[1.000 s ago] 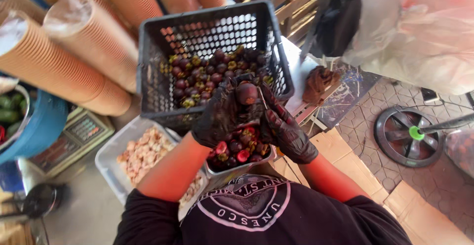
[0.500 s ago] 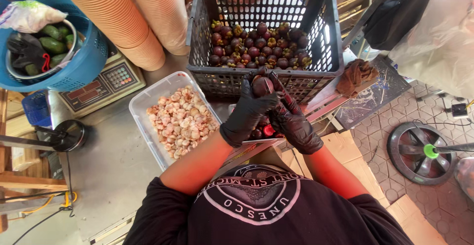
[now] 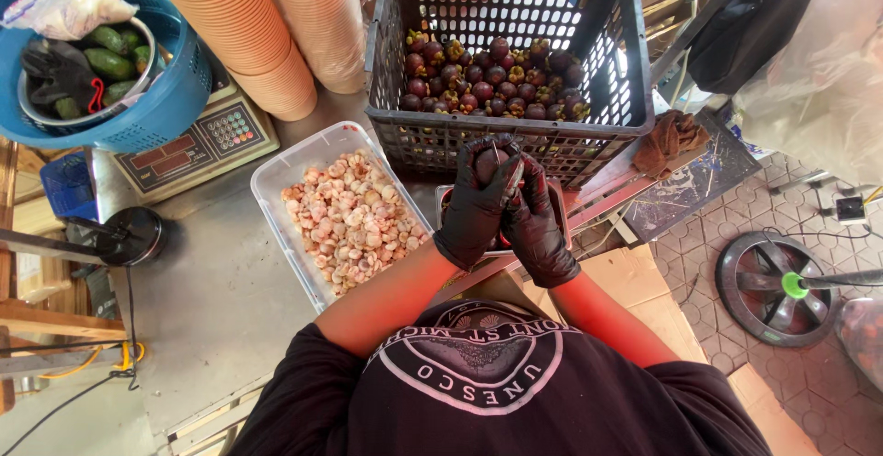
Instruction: The person peels mangosteens one by one using a small knife. They cut the thick purple rind, remove the white edible segments, and place them into a clear plastic container. The discarded rinds are collected in a separate metal tray. The process is repeated continuously throughout the video.
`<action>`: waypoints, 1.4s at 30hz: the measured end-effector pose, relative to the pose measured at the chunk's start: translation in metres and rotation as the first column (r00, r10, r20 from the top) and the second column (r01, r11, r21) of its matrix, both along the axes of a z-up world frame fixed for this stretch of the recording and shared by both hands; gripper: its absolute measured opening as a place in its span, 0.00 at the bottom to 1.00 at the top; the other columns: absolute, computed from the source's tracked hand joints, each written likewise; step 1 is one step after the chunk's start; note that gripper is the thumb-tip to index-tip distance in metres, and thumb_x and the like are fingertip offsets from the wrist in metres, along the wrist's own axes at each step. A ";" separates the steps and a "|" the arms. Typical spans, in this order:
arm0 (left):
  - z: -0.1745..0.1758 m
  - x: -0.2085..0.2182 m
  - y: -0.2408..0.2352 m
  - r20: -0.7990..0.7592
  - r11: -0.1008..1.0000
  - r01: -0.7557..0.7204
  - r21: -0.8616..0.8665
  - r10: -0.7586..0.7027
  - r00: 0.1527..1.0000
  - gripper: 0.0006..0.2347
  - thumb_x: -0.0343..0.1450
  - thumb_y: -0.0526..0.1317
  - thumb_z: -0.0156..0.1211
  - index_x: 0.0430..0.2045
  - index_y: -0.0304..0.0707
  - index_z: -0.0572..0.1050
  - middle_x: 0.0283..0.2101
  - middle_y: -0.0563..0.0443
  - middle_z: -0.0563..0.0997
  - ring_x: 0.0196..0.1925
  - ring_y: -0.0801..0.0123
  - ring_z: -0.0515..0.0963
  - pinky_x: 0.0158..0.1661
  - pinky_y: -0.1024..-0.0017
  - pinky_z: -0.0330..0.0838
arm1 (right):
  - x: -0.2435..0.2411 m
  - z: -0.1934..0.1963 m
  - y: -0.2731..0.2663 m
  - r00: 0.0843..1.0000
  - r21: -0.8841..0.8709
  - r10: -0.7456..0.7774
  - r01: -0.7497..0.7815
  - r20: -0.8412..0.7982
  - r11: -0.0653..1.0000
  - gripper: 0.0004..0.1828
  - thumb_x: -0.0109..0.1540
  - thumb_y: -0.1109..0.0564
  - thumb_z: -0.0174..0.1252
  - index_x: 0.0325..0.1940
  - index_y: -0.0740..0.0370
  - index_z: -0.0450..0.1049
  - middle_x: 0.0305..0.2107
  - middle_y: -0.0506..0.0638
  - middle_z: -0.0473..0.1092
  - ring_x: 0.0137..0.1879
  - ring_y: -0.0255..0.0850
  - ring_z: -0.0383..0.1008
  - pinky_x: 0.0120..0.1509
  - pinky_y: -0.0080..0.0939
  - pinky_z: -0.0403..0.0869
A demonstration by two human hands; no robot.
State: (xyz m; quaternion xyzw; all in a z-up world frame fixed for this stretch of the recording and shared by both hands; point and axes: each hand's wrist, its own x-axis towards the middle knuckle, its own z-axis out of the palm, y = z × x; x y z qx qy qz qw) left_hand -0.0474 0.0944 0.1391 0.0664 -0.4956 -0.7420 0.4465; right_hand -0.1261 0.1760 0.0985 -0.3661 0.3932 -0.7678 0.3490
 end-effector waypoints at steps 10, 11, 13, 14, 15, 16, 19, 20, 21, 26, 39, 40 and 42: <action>-0.011 0.011 -0.036 0.203 0.959 -0.073 -0.273 0.132 0.970 0.13 0.77 0.36 0.59 0.54 0.39 0.68 0.48 0.55 0.77 0.48 0.78 0.76 0.50 0.75 0.73 | -0.015 -0.029 -0.037 0.938 -0.155 0.241 -0.207 0.249 0.966 0.20 0.72 0.62 0.53 0.68 0.55 0.64 0.57 0.46 0.69 0.61 0.36 0.69 0.66 0.40 0.70; -0.014 0.015 -0.039 0.211 0.966 -0.046 -0.253 0.101 0.972 0.12 0.77 0.35 0.60 0.54 0.38 0.69 0.47 0.54 0.77 0.48 0.77 0.76 0.51 0.75 0.73 | -0.017 -0.030 -0.037 0.941 -0.138 0.250 -0.223 0.228 0.965 0.19 0.73 0.63 0.52 0.69 0.56 0.64 0.57 0.47 0.69 0.60 0.36 0.69 0.65 0.39 0.70; -0.021 0.022 -0.047 0.239 0.919 -0.015 -0.395 0.118 0.964 0.13 0.78 0.35 0.59 0.56 0.36 0.69 0.50 0.52 0.75 0.51 0.76 0.75 0.53 0.75 0.73 | -0.020 -0.031 -0.035 0.905 -0.178 0.348 -0.310 0.246 0.934 0.18 0.76 0.65 0.51 0.71 0.58 0.65 0.53 0.48 0.71 0.55 0.36 0.70 0.59 0.38 0.71; -0.025 0.025 -0.052 0.253 0.838 -0.002 -0.545 0.167 0.953 0.13 0.79 0.36 0.57 0.58 0.36 0.68 0.53 0.51 0.73 0.53 0.75 0.74 0.54 0.75 0.72 | -0.021 -0.031 -0.034 0.857 -0.239 0.433 -0.375 0.279 0.896 0.17 0.79 0.67 0.50 0.73 0.60 0.65 0.49 0.49 0.72 0.50 0.35 0.71 0.53 0.37 0.72; -0.031 0.028 -0.055 0.260 0.736 0.020 -0.676 0.212 0.942 0.14 0.80 0.36 0.55 0.59 0.35 0.68 0.57 0.50 0.71 0.56 0.74 0.74 0.56 0.75 0.72 | -0.021 -0.030 -0.029 0.802 -0.300 0.512 -0.429 0.307 0.852 0.16 0.81 0.68 0.50 0.74 0.62 0.65 0.46 0.50 0.73 0.45 0.35 0.72 0.47 0.36 0.73; -0.036 0.029 -0.055 0.284 0.850 0.057 -0.524 0.111 0.952 0.14 0.80 0.38 0.55 0.59 0.36 0.68 0.55 0.53 0.73 0.54 0.76 0.74 0.54 0.76 0.72 | -0.021 -0.028 -0.027 0.850 -0.143 0.392 -0.366 0.351 0.920 0.17 0.78 0.66 0.51 0.72 0.62 0.64 0.47 0.48 0.73 0.48 0.33 0.73 0.49 0.34 0.72; -0.047 0.033 -0.066 0.343 0.974 0.167 -0.152 -0.107 0.933 0.15 0.80 0.42 0.56 0.59 0.36 0.69 0.50 0.57 0.76 0.49 0.78 0.72 0.50 0.77 0.70 | -0.019 -0.010 -0.025 0.924 0.217 0.138 -0.226 0.358 0.950 0.20 0.69 0.58 0.53 0.66 0.60 0.64 0.45 0.44 0.73 0.45 0.30 0.71 0.47 0.30 0.70; -0.049 0.035 -0.070 0.411 0.976 0.183 -0.120 -0.119 0.904 0.15 0.80 0.43 0.57 0.59 0.36 0.71 0.49 0.56 0.76 0.48 0.77 0.72 0.48 0.76 0.70 | -0.024 -0.002 -0.021 0.925 0.262 0.150 -0.250 0.348 0.932 0.21 0.68 0.55 0.54 0.65 0.58 0.66 0.40 0.42 0.73 0.38 0.30 0.68 0.39 0.31 0.67; -0.052 0.039 -0.072 0.478 0.976 0.202 -0.082 -0.139 0.867 0.15 0.80 0.43 0.58 0.58 0.35 0.72 0.48 0.55 0.76 0.47 0.77 0.71 0.47 0.75 0.70 | -0.027 0.006 -0.014 0.926 0.309 0.157 -0.269 0.343 0.912 0.21 0.67 0.52 0.55 0.64 0.57 0.67 0.35 0.41 0.73 0.30 0.30 0.65 0.32 0.31 0.64; -0.055 0.042 -0.092 0.095 0.776 0.542 0.322 -0.596 0.797 0.18 0.79 0.43 0.60 0.61 0.35 0.71 0.53 0.49 0.79 0.50 0.70 0.78 0.47 0.71 0.75 | -0.045 0.021 0.018 0.711 0.154 0.390 -0.570 0.585 0.807 0.18 0.72 0.38 0.50 0.47 0.54 0.69 0.16 0.39 0.55 0.19 0.28 0.51 0.22 0.29 0.54; -0.038 0.079 -0.102 0.317 0.939 0.343 0.016 -0.330 0.889 0.28 0.65 0.25 0.72 0.62 0.36 0.71 0.59 0.52 0.78 0.58 0.69 0.79 0.54 0.67 0.79 | -0.002 0.037 0.006 0.756 0.191 0.468 -0.598 0.458 0.778 0.13 0.76 0.46 0.49 0.44 0.56 0.69 0.20 0.41 0.60 0.22 0.30 0.55 0.26 0.29 0.58; -0.034 0.090 -0.107 0.308 0.950 0.303 -0.071 -0.268 0.913 0.27 0.66 0.25 0.72 0.62 0.36 0.71 0.61 0.51 0.77 0.59 0.69 0.79 0.57 0.67 0.78 | 0.004 0.038 0.003 0.851 0.322 0.404 -0.506 0.335 0.800 0.08 0.73 0.49 0.51 0.53 0.53 0.68 0.24 0.41 0.62 0.24 0.29 0.55 0.27 0.28 0.59; -0.025 0.113 -0.115 0.280 0.951 0.204 -0.234 -0.135 0.950 0.26 0.68 0.26 0.71 0.62 0.36 0.71 0.64 0.51 0.76 0.62 0.69 0.77 0.61 0.67 0.77 | 0.014 0.036 -0.005 0.956 0.521 0.289 -0.268 0.042 0.810 0.24 0.67 0.55 0.53 0.69 0.46 0.68 0.33 0.40 0.68 0.28 0.28 0.56 0.30 0.27 0.60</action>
